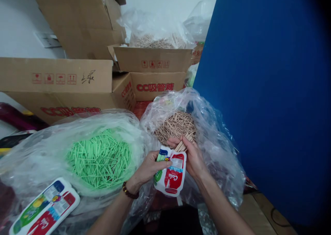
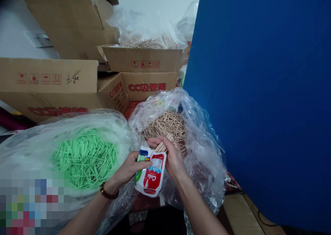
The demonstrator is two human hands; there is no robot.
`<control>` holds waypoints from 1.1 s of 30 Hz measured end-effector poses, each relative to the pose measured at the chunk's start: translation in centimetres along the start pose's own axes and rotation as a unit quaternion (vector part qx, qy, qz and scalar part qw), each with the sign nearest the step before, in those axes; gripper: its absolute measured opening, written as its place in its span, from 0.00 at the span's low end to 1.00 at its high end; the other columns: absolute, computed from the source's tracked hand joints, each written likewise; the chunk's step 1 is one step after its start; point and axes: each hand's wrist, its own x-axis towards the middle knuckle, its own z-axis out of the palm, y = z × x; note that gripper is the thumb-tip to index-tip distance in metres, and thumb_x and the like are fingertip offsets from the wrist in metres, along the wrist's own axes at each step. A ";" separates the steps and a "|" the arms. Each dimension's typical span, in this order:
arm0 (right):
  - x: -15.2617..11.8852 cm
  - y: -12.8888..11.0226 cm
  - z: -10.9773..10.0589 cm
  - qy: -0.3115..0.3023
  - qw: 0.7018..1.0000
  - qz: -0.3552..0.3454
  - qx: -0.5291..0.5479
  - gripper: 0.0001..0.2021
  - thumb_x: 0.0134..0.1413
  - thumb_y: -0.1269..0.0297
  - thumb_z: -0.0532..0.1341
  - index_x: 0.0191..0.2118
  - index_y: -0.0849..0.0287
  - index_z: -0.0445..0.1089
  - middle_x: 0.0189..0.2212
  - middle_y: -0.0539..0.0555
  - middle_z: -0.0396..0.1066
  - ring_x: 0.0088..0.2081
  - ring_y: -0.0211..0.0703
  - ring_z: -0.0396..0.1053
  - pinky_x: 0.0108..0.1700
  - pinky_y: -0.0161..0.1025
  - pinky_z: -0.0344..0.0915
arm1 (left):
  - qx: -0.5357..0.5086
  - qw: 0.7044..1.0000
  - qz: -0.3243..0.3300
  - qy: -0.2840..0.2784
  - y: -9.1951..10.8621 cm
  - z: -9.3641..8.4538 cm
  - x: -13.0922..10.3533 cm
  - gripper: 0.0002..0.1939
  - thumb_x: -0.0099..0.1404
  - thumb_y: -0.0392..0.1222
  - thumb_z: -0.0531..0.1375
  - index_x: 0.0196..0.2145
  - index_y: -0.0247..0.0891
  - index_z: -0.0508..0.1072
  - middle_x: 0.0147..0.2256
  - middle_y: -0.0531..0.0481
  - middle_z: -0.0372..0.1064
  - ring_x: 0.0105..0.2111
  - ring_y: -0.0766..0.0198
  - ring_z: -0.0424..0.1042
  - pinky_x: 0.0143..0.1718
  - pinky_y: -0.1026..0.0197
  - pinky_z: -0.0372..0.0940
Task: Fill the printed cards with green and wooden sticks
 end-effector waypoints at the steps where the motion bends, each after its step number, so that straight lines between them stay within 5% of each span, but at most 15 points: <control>1: 0.0 -0.1 -0.1 -0.008 1.000 -0.001 -0.011 0.07 0.52 0.58 0.62 0.33 0.56 0.68 0.34 0.54 0.78 0.40 0.52 0.75 0.43 0.49 0.71 | 0.000 1.000 -0.004 -0.001 0.1 0.0 0.1 0.11 0.52 0.41 0.68 0.32 0.30 0.76 0.27 0.51 0.74 0.23 0.68 0.69 0.28 0.67 0.63; 7: 0.6 -1.1 -0.4 -0.128 0.985 0.036 -0.105 0.05 0.50 0.63 0.64 0.32 0.59 0.71 0.44 0.56 0.75 0.43 0.49 0.74 0.46 0.45 0.69 | 0.001 1.000 0.012 0.011 0.6 -0.2 1.2 0.14 0.50 0.40 0.70 0.34 0.31 0.76 0.30 0.50 0.76 0.26 0.66 0.71 0.31 0.65 0.65; 13: 2.2 -2.7 0.3 -0.134 0.982 0.018 -0.128 0.10 0.52 0.56 0.62 0.35 0.58 0.71 0.41 0.56 0.76 0.43 0.49 0.73 0.46 0.46 0.68 | 0.007 0.998 0.064 0.022 1.0 -0.4 2.3 0.14 0.51 0.41 0.69 0.34 0.31 0.76 0.30 0.50 0.75 0.26 0.66 0.71 0.31 0.65 0.66; 18: 3.0 -3.6 0.9 -0.178 0.945 0.005 -0.275 0.14 0.52 0.54 0.62 0.36 0.59 0.75 0.43 0.57 0.75 0.41 0.47 0.74 0.46 0.44 0.68 | 0.011 0.993 0.110 0.033 1.5 -0.8 2.5 0.11 0.52 0.40 0.69 0.32 0.31 0.76 0.29 0.51 0.75 0.26 0.67 0.70 0.31 0.65 0.66; 33: 2.6 -7.2 5.2 -0.257 0.855 -0.046 -0.449 0.22 0.56 0.47 0.56 0.44 0.59 0.75 0.43 0.57 0.76 0.47 0.50 0.71 0.51 0.49 0.65 | 0.078 0.974 0.203 0.066 4.6 -1.0 -0.3 0.09 0.54 0.41 0.67 0.31 0.33 0.77 0.27 0.53 0.73 0.26 0.68 0.67 0.30 0.68 0.63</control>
